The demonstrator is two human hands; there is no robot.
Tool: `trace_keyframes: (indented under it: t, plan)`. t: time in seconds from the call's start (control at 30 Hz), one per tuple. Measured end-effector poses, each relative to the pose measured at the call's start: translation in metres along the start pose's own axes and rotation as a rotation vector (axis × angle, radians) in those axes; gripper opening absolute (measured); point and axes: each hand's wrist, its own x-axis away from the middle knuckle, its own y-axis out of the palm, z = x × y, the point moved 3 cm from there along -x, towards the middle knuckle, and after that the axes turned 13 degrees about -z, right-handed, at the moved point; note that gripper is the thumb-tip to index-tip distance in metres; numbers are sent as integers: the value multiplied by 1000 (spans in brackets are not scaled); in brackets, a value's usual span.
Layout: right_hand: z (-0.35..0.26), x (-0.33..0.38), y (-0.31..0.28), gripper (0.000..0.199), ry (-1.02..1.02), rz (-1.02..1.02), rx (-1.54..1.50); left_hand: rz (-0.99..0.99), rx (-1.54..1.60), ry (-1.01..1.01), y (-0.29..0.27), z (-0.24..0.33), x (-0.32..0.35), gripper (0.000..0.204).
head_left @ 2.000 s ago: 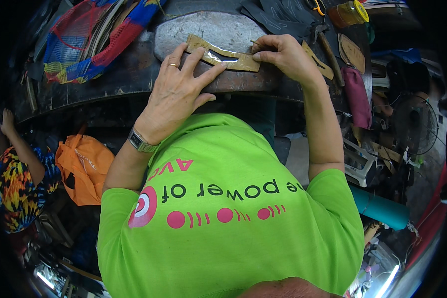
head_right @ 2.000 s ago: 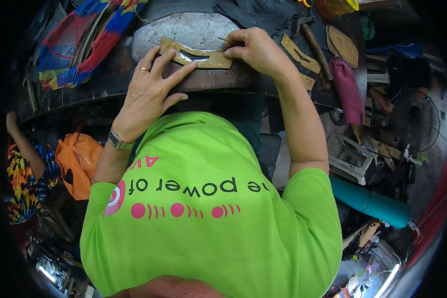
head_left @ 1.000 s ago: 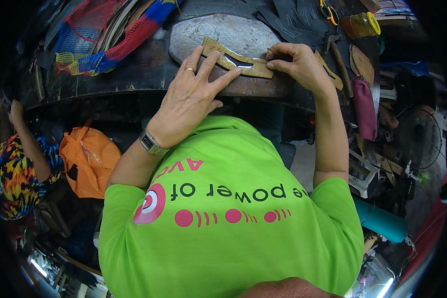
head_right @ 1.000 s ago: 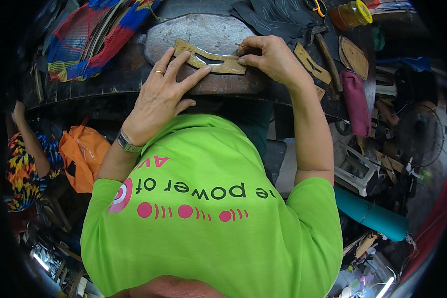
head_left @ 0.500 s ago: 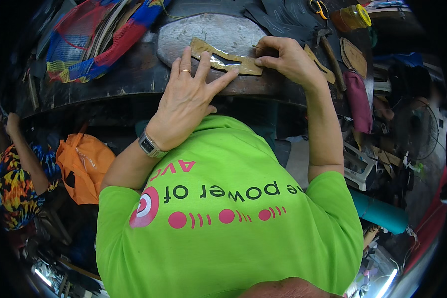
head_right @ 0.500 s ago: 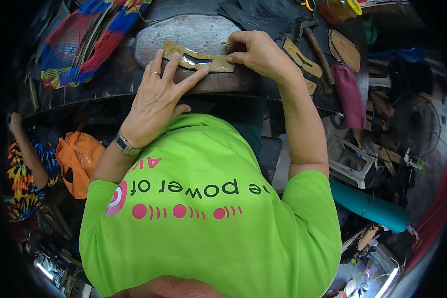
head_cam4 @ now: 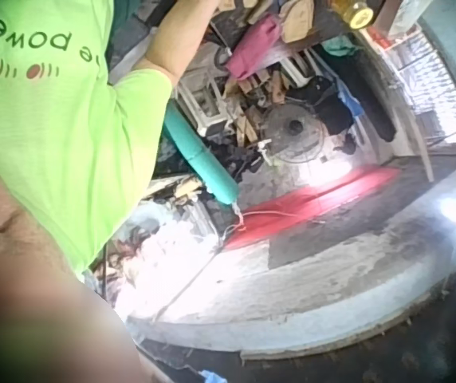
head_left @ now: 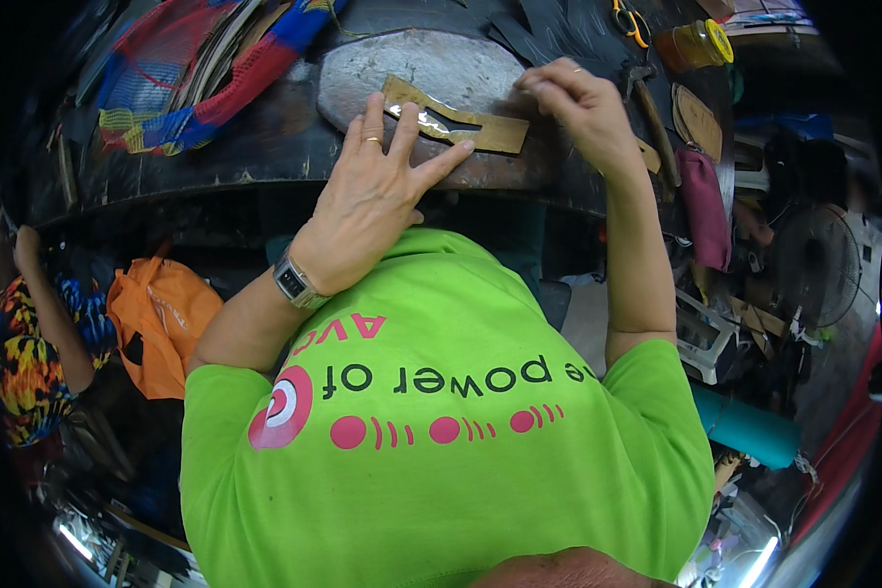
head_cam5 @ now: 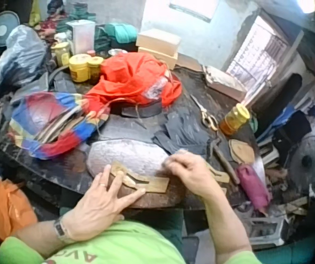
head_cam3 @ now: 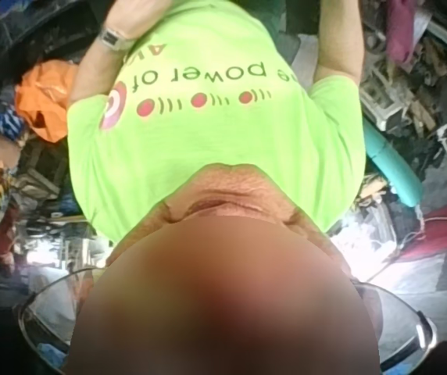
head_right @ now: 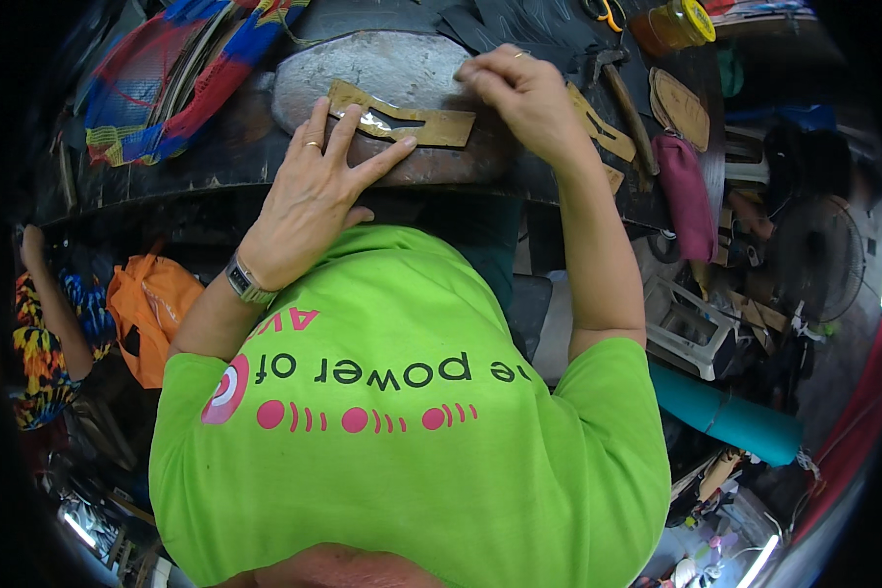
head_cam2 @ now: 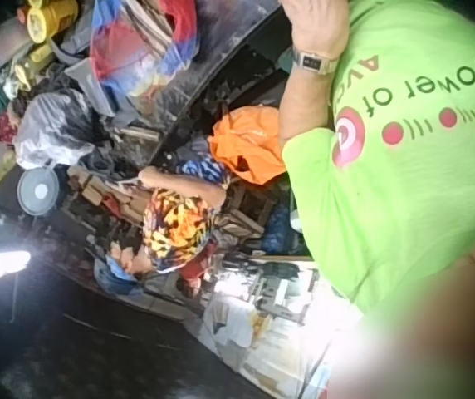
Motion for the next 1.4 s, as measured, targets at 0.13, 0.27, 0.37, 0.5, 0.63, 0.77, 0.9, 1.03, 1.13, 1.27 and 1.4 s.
trace_keyframes:
  t: [0.13,0.27,0.37,0.5,0.63,0.77,0.9,1.03,1.13,1.27,1.4]
  plan:
    - [-22,2,2,28,-347,174,-145,1,-21,-20,0,2,0,99]
    - [-30,6,30,30,-190,-25,-421,17,-22,-20,0,2,-1,95]
    - [-34,2,53,21,-285,22,-609,27,-27,-18,1,1,-1,91]
    - [-34,0,67,16,-271,26,-538,18,-2,-43,3,3,-2,95]
    - [-34,-1,70,15,-243,25,-431,32,-7,-44,3,3,-2,93]
    - [-33,-6,71,16,-299,44,-285,31,-7,-48,3,3,-2,93]
    - [-32,-2,65,18,-277,43,-245,48,-57,-29,4,2,-2,83]
    - [-34,4,58,18,-313,63,-335,56,-59,-26,5,1,-1,78]
    - [-32,3,63,19,-235,-2,-254,61,-50,-21,5,1,-1,77]
    - [-31,-1,68,17,-296,23,-132,74,-72,-28,5,2,-2,77]
    - [-33,-2,70,21,-369,103,-71,74,-71,-26,6,2,-2,77]
